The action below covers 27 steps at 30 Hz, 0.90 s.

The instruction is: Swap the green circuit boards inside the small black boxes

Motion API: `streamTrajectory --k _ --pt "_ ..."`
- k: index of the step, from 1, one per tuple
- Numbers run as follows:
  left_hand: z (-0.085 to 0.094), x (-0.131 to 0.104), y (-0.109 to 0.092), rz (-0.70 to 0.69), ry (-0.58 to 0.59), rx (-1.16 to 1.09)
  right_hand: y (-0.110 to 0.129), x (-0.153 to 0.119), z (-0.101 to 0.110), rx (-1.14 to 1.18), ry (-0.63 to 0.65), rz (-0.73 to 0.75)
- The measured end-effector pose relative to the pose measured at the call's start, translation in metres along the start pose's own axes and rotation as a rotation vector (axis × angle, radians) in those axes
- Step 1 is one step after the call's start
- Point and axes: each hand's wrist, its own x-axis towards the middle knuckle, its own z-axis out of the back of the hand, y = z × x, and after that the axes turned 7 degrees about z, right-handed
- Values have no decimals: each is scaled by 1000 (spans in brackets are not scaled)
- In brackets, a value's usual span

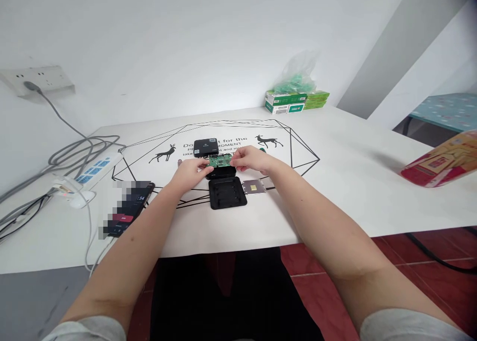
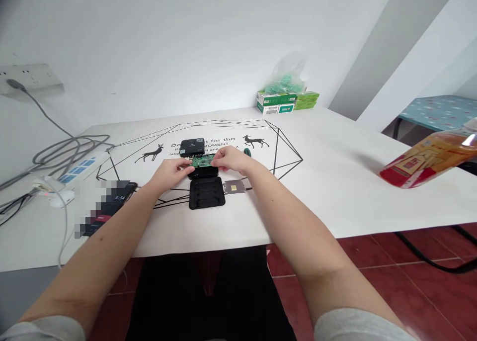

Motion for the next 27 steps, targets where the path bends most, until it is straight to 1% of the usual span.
streamTrajectory --k 4,9,12,18,23,27 --pt "1 -1 0 -48 12 21 1 -2 3 7 21 17" --pt "1 -1 1 -67 25 48 -1 -2 3 6 28 7" --pt "1 0 2 -62 26 64 -4 0 2 -14 28 14" --pt "1 2 5 -75 46 89 -12 5 1 -52 66 24" --pt "0 3 6 -133 45 112 -18 9 1 -87 73 48" --pt "1 3 4 -151 52 133 -21 12 1 -101 68 64"
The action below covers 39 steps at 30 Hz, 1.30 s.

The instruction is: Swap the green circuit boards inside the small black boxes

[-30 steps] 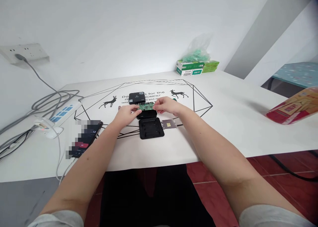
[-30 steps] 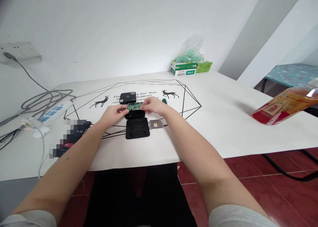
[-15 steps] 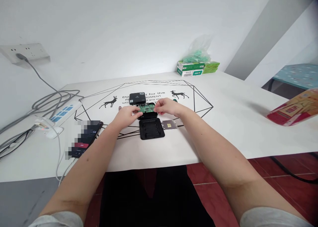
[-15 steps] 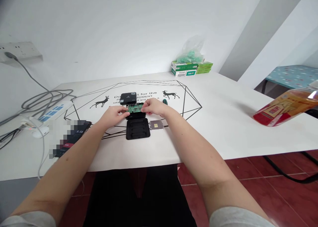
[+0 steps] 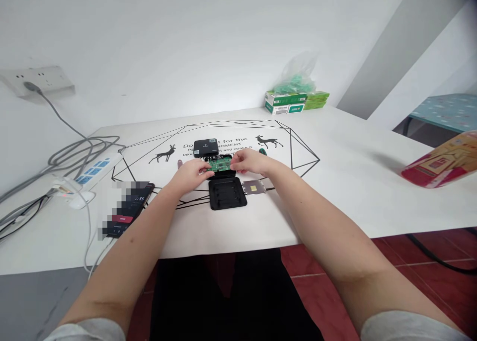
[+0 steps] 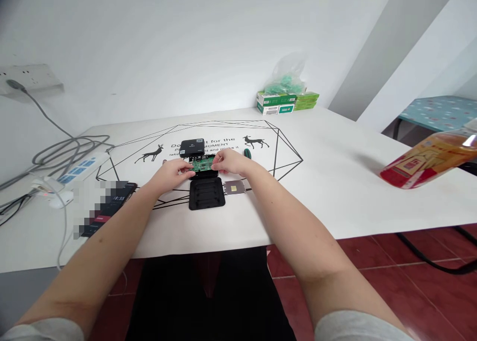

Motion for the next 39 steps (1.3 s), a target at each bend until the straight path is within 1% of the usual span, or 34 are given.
streamTrajectory --k 7,17,26,32,36,39 --pt "-1 0 0 -13 -14 11 -4 2 0 -15 0 -13" --pt "-5 2 5 11 -10 -26 1 -1 -2 -27 6 -39" --pt "-4 3 3 19 -11 20 1 0 -4 -73 20 -61" --pt "-4 3 4 18 9 3 5 -2 -5 -99 23 -78" --pt "-3 3 2 13 10 -11 7 -3 -5 -103 27 -85" --pt "-2 2 0 23 -2 19 9 -4 -6 -118 27 -92"
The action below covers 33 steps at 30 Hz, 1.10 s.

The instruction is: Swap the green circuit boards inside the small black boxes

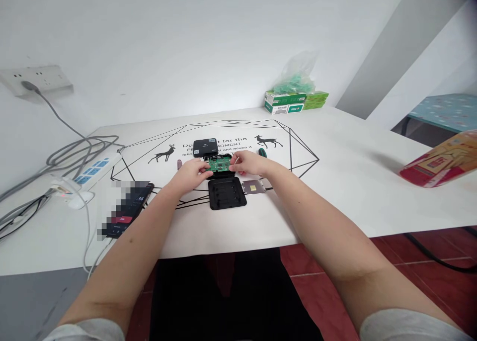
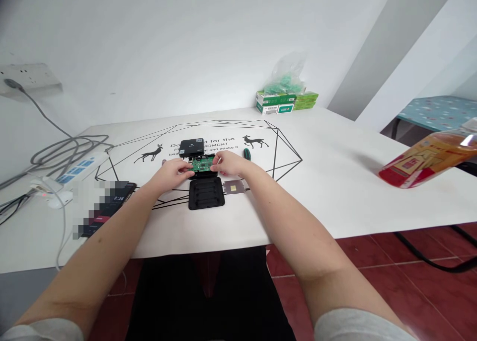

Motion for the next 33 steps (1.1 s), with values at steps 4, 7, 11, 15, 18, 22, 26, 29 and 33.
streamTrajectory --k 4,7,11,15,18,22,26,29,33 --pt "0 -1 -1 25 6 42 1 0 0 -39 -7 -4" --pt "0 -1 -2 26 19 45 0 1 0 -42 -5 -1" --pt "0 -1 -3 44 26 58 -4 3 0 -27 6 12" --pt "1 -2 -4 30 35 57 -5 3 1 -41 8 21" --pt "0 -2 -3 10 34 56 -3 2 1 -113 4 19" --pt "-1 -3 -1 -30 40 32 4 -1 0 -281 -14 6" --pt "1 -5 -1 -68 54 20 10 -7 6 -347 -18 -2" --pt "3 -7 -2 -79 80 12 12 -16 20 -449 77 -6" --pt "5 -11 -4 -51 105 2 11 -28 36 -560 370 -89"
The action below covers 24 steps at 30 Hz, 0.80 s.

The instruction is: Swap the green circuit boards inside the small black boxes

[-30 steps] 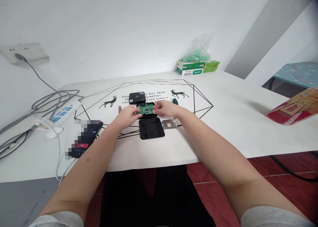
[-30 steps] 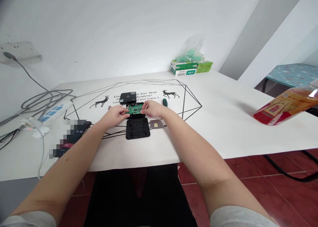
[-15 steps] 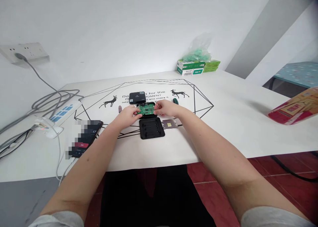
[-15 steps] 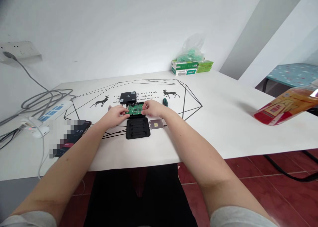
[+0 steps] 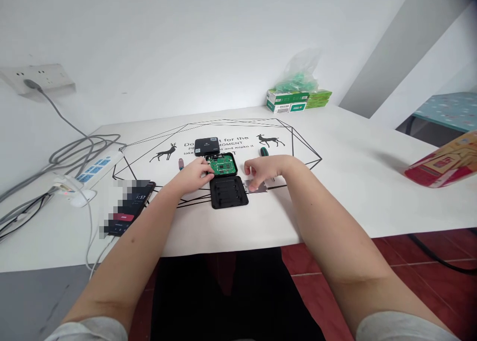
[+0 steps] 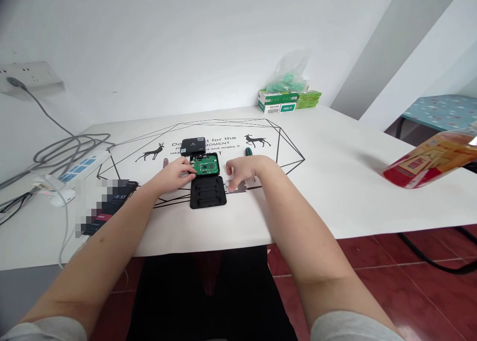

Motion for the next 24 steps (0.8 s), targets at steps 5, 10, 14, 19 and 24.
streamTrajectory --k 5,10,14,19,24 --pt "-1 1 0 31 13 -8 0 -3 -3 -72 29 -31" --pt "-4 4 0 11 27 -37 5 -2 -4 -81 66 -26" --pt "0 0 -1 6 7 -50 4 -4 -3 -102 49 -31" --pt "11 -7 -6 11 92 -14 3 -7 -3 -51 7 -31" --pt "18 -9 -7 32 135 14 7 -9 -2 -50 -31 21"
